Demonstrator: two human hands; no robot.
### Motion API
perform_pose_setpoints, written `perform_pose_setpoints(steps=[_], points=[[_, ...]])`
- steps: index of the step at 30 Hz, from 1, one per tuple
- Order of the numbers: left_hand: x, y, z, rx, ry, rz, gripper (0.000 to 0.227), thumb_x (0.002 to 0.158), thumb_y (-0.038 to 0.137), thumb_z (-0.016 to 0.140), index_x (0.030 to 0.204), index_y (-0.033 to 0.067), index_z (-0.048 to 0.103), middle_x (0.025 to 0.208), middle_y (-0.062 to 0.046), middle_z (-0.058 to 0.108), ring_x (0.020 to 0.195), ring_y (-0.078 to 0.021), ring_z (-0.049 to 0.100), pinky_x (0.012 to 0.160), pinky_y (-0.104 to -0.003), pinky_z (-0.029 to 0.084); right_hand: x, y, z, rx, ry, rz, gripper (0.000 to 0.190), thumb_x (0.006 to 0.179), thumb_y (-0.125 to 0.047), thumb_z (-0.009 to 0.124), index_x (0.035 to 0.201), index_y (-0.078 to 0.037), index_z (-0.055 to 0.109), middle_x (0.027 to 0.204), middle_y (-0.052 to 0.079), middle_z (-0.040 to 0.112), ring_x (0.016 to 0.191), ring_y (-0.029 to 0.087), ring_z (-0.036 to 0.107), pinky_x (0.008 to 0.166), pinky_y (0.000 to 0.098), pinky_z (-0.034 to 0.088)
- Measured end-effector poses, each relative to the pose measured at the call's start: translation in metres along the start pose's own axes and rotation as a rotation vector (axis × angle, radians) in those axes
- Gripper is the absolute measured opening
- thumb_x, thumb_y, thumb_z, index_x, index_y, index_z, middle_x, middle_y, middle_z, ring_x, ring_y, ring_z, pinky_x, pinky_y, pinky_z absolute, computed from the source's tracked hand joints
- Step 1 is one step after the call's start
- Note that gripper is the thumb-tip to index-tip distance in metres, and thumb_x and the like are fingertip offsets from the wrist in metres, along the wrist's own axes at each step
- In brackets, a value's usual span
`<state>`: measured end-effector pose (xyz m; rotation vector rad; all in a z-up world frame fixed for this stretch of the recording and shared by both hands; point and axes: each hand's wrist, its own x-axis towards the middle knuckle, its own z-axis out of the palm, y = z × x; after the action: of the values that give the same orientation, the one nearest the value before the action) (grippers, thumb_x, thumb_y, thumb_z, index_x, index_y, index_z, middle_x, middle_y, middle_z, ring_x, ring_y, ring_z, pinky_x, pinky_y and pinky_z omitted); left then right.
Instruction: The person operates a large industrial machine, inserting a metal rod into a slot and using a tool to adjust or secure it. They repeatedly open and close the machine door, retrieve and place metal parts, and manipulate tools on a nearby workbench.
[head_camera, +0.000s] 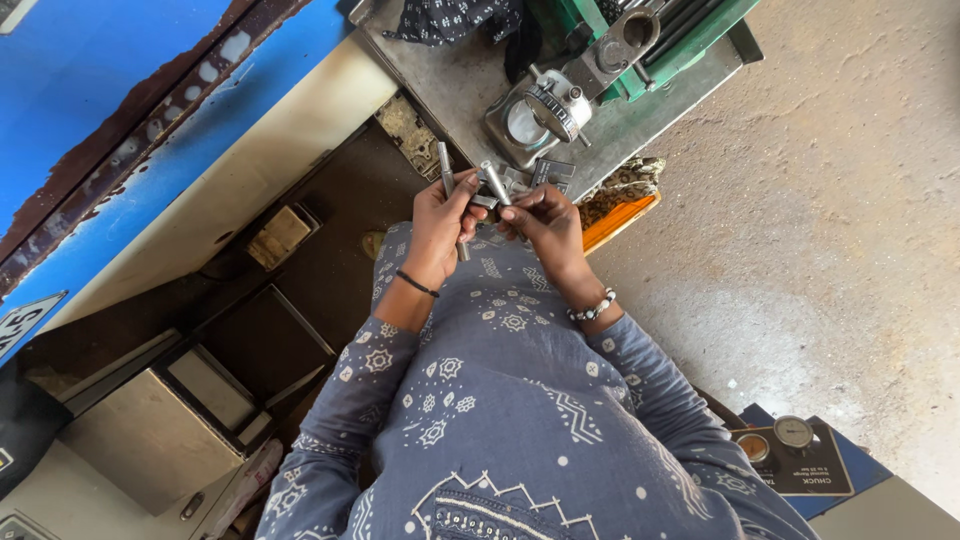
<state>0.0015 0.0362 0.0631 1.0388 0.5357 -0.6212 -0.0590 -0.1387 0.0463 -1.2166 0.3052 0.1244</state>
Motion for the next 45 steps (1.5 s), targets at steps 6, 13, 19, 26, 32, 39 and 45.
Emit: perform_pose_setpoints(steps=[6, 13, 19, 26, 32, 39, 45], points=[[0.003, -0.005, -0.002, -0.167, -0.003, -0.188, 0.026, 0.101, 0.017, 0.064, 0.118, -0.0025, 0.065, 0.068, -0.001, 0.059, 0.049, -0.0030, 0.047, 0.040, -0.020, 0.035, -0.014, -0.016, 0.020, -0.207, 0.034, 0.009, 0.017, 0.103, -0.011, 0.062, 0.117, -0.003, 0.056, 0.082, 0.003, 0.065, 0.060, 0.005, 0.051, 0.051, 0.0204, 0.040], [-0.011, 0.005, 0.000, -0.121, -0.049, -0.168, 0.023, 0.102, 0.019, 0.063, 0.116, 0.0001, 0.064, 0.068, -0.002, 0.060, 0.048, -0.0027, 0.047, 0.040, -0.020, 0.034, -0.015, -0.025, 0.011, 0.271, -0.104, 0.198, 0.008, 0.107, -0.012, 0.059, 0.112, -0.008, 0.054, 0.079, 0.004, 0.058, 0.056, 0.003, 0.043, 0.047, 0.0185, 0.032], [-0.026, 0.022, 0.008, 0.122, -0.152, 0.052, 0.034, 0.102, 0.023, 0.065, 0.126, -0.0011, 0.068, 0.068, -0.002, 0.063, 0.047, -0.0023, 0.048, 0.041, -0.019, 0.036, -0.018, -0.011, -0.004, 0.278, -0.196, 0.144, 0.008, 0.105, -0.008, 0.061, 0.113, -0.008, 0.059, 0.094, 0.010, 0.065, 0.080, 0.013, 0.057, 0.068, 0.0272, 0.044], [-0.037, 0.030, 0.013, 0.183, -0.201, 0.118, 0.039, 0.104, 0.027, 0.064, 0.132, 0.0001, 0.066, 0.073, 0.000, 0.065, 0.053, -0.0019, 0.053, 0.045, -0.019, 0.040, -0.020, -0.020, 0.000, 0.213, -0.194, 0.149, 0.012, 0.103, -0.007, 0.065, 0.114, -0.007, 0.062, 0.098, 0.010, 0.070, 0.082, 0.012, 0.059, 0.070, 0.0280, 0.047], [-0.063, 0.043, 0.023, 0.082, -0.309, 0.154, 0.042, 0.106, 0.027, 0.062, 0.137, 0.0004, 0.063, 0.074, 0.001, 0.064, 0.053, -0.0014, 0.053, 0.045, -0.017, 0.039, -0.052, -0.079, 0.025, -0.364, -0.097, -0.107, 0.031, 0.093, -0.015, 0.077, 0.115, -0.002, 0.059, 0.101, 0.005, 0.064, 0.090, 0.015, 0.061, 0.080, 0.0290, 0.052], [-0.099, 0.069, 0.040, 0.126, -0.483, 0.161, 0.046, 0.103, 0.025, 0.064, 0.140, -0.0011, 0.060, 0.091, -0.002, 0.071, 0.057, -0.0033, 0.056, 0.050, -0.019, 0.045, -0.065, -0.117, 0.029, -0.569, -0.095, -0.461, 0.045, 0.082, -0.022, 0.087, 0.105, -0.002, 0.054, 0.099, 0.009, 0.060, 0.091, 0.016, 0.060, 0.078, 0.0318, 0.049], [-0.120, 0.088, 0.048, 0.214, -0.549, 0.245, 0.042, 0.107, 0.026, 0.065, 0.138, -0.0025, 0.062, 0.091, -0.003, 0.072, 0.059, -0.0052, 0.059, 0.053, -0.021, 0.049, -0.077, -0.122, 0.024, -0.562, -0.115, -0.677, 0.029, 0.080, -0.017, 0.088, 0.084, -0.015, 0.059, 0.070, -0.003, 0.058, 0.062, 0.013, 0.054, 0.055, 0.0312, 0.042]])
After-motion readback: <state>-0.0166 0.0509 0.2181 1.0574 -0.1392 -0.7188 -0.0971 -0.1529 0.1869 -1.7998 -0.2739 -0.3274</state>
